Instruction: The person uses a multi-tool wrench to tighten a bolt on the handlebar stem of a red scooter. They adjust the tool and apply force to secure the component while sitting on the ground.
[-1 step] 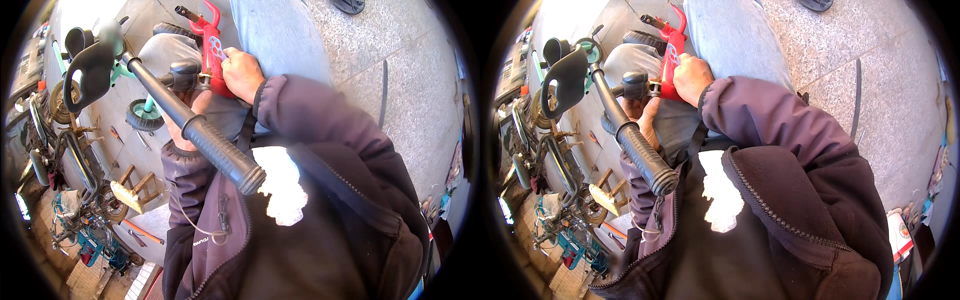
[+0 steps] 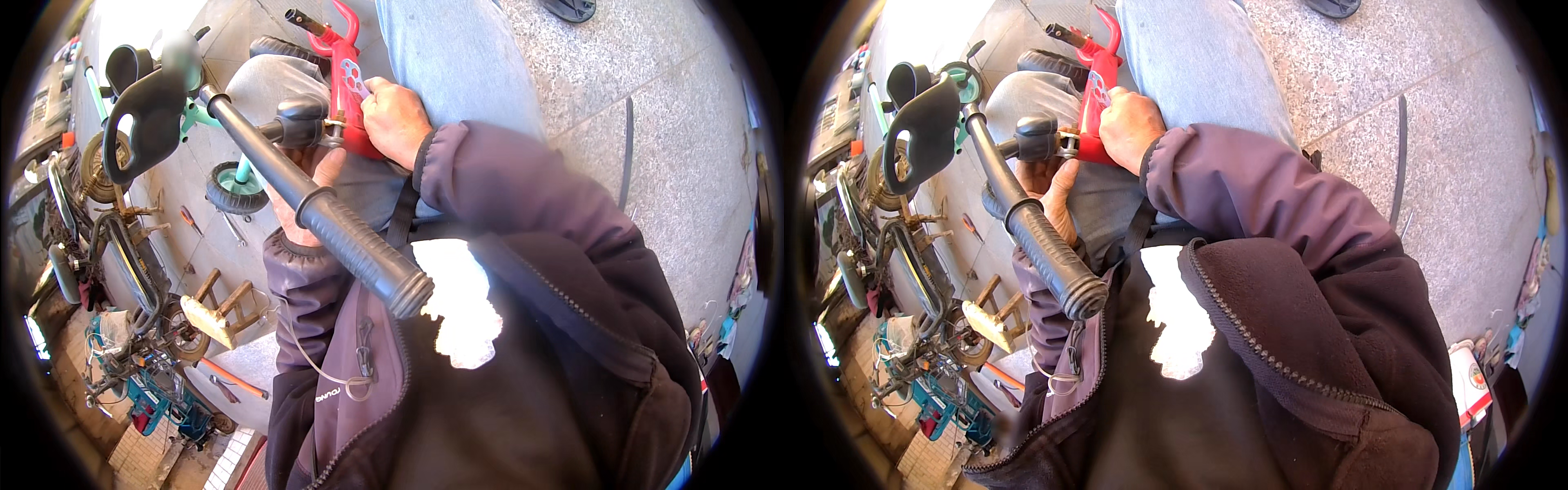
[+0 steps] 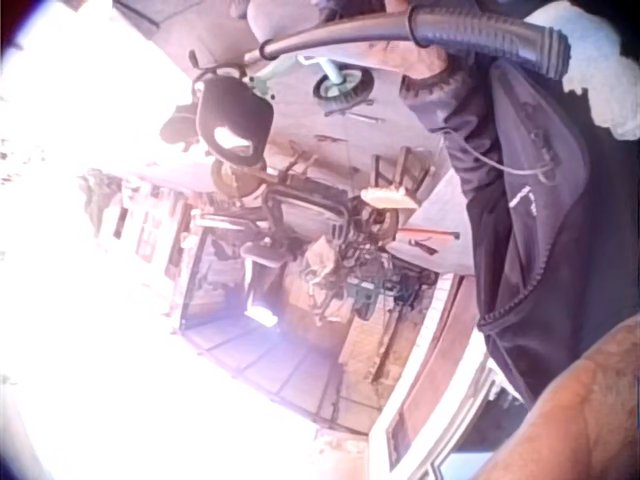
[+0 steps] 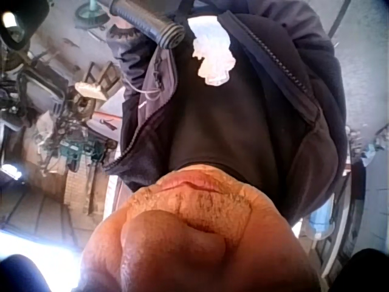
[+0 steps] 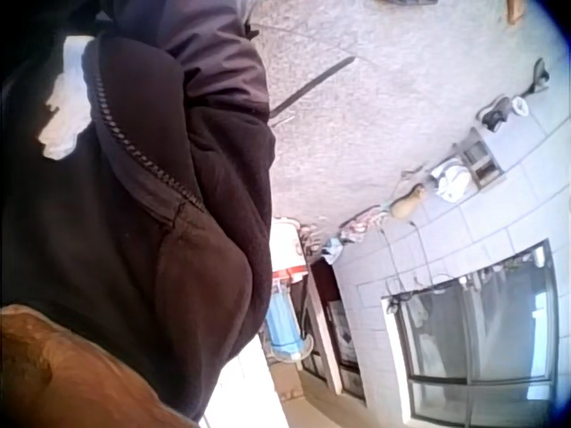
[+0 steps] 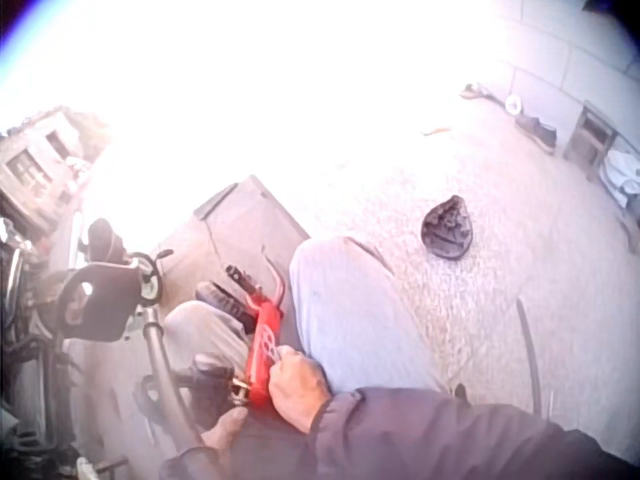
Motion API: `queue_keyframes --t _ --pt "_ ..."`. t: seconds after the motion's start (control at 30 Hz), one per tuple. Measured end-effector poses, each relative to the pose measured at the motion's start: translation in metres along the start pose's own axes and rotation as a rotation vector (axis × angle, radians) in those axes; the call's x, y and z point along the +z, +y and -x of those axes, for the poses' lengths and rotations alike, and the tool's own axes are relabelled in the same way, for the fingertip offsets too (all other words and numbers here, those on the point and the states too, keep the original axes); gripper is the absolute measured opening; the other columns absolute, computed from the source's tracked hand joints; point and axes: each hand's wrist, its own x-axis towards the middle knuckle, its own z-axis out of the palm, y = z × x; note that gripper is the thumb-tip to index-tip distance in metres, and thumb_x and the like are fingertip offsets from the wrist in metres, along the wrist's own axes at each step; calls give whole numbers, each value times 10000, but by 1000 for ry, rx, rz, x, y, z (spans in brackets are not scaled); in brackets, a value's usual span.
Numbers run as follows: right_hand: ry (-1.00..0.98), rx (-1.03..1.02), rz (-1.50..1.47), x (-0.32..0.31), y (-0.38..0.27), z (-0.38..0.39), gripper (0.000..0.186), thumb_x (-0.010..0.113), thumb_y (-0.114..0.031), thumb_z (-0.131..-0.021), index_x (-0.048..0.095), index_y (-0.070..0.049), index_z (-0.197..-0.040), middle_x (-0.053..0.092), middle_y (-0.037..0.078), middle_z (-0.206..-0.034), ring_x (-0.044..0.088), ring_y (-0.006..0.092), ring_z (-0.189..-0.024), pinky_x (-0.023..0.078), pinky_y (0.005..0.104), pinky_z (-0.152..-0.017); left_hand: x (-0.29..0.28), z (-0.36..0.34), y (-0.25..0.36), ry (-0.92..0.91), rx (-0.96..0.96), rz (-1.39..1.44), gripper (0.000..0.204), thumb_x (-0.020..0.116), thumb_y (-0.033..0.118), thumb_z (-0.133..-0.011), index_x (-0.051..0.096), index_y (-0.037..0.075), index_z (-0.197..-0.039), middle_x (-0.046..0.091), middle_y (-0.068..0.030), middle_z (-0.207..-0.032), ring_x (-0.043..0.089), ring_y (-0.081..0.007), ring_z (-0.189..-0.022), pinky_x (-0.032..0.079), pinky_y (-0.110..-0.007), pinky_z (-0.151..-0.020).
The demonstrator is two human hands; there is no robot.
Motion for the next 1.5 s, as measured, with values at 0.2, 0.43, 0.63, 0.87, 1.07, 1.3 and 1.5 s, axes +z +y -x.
queue_keyframes --t 0.2,0.43,0.63,0.87,1.07,1.3,1.5 --pt "7 3 10 -2 -1 0 319 442 -136 -881 624 47 -1069 634 301 -915 612 445 -890 480 478 -809 -7 -7 -9 -73 -10 -8 563 719 -44 -761 532 22 -1288 616 -134 -1216 576 -223 -1128 399 -380 -1034" --pt "29 10 1 2 2 0 314 444 -133 -883 624 46 -1068 632 302 -917 609 448 -894 481 479 -809 -11 -10 -10 -120 -13 27 571 763 -27 -744 488 0 -1244 564 -92 -1135 540 -179 -1010 442 -334 -904" --pt "7 5 5 -3 -3 1 308 444 -124 -876 629 45 -1056 632 304 -907 611 448 -892 480 482 -809 -17 -11 -6 -62 -18 16 539 724 -38 -788 487 -2 -1270 583 -88 -1162 560 -180 -1047 427 -331 -950" --pt "29 -50 48 -1 -2 1 308 433 -122 -874 630 48 -1039 631 304 -912 611 448 -898 479 484 -821 -34 -28 -20 -113 -31 88 584 702 -31 -814 465 -6 -1348 599 -67 -1173 561 -149 -1053 417 -308 -958" --pt "7 -32 64 0 -2 0 320 430 -120 -876 623 52 -1063 631 304 -936 611 445 -915 478 478 -836 -22 -25 11 -141 -122 72 632 705 -47 -802 436 -12 -1372 605 -66 -1168 592 -141 -1014 469 -268 -885" --pt "49 -4 37 3 -1 1 332 432 -131 -895 607 57 -1105 631 302 -963 613 440 -927 480 472 -843 -3 -29 35 -147 -68 -127 608 703 -52 -797 443 -44 -1347 643 -85 -1082 624 -144 -940 499 -268 -830" --pt "3 34 11 0 -4 1 334 432 -130 -911 601 54 -1133 629 307 -955 617 437 -915 489 464 -822 -8 -39 42 -372 -169 22 555 714 21 -795 497 -57 -1300 645 -105 -1102 618 -155 -975 483 -288 -884"
